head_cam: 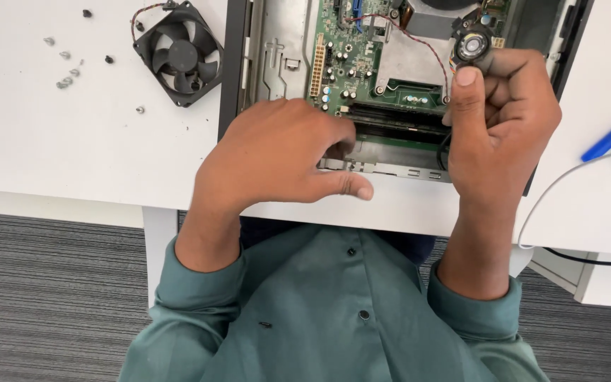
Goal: The person removes a fan from the computer case and sets it aside, then detaches a speaker from the chassis and disconnects its wire from the motherboard.
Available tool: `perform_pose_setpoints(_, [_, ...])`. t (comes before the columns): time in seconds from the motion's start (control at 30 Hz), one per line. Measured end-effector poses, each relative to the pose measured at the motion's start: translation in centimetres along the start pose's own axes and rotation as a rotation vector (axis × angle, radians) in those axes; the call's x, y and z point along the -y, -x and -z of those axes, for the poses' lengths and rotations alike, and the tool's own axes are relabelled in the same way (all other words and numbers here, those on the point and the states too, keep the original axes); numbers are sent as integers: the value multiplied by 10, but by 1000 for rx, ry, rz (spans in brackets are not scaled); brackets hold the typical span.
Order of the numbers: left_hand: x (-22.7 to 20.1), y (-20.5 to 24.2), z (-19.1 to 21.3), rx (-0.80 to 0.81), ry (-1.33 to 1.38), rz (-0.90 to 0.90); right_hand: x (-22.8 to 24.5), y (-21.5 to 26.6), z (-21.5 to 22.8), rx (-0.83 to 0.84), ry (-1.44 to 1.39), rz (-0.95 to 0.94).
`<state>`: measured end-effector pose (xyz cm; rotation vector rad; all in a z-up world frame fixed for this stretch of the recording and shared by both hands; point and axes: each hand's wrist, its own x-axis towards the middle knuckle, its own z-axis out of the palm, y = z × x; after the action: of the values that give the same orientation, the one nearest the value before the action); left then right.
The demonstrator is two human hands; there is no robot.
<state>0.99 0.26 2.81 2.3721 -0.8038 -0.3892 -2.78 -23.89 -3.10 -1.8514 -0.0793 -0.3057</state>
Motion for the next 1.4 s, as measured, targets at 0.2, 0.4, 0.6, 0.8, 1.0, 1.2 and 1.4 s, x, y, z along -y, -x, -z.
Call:
perform_pose_setpoints(0.2, [13, 0, -8, 210, -46, -12, 3, 0, -1, -32, -16, 12])
perform_pose_setpoints(0.4, [5, 6, -13, 109, -91, -127, 5, 8, 9, -119, -229, 56])
perform_pose_setpoints(0.6, [-2, 3, -14, 124, -147, -53, 0, 8, 52, -111, -518, 70])
perform_pose_setpoints(0.8, [-3, -2, -13, 151, -168, -43, -13, 8, 63, -204, -694, -95])
perform_pose_setpoints(1.0, [-3, -2, -14, 132, -181, -28, -4, 0, 56, -81, -637, -66])
perform_pose_setpoints(1.2, [-5, -2, -14, 160, -188, 7, -7, 1, 58, -85, -720, -133])
perform_pose_setpoints(1.4, [-2, 2, -17, 92, -159, -67, -13, 3, 63, -91, -835, -150])
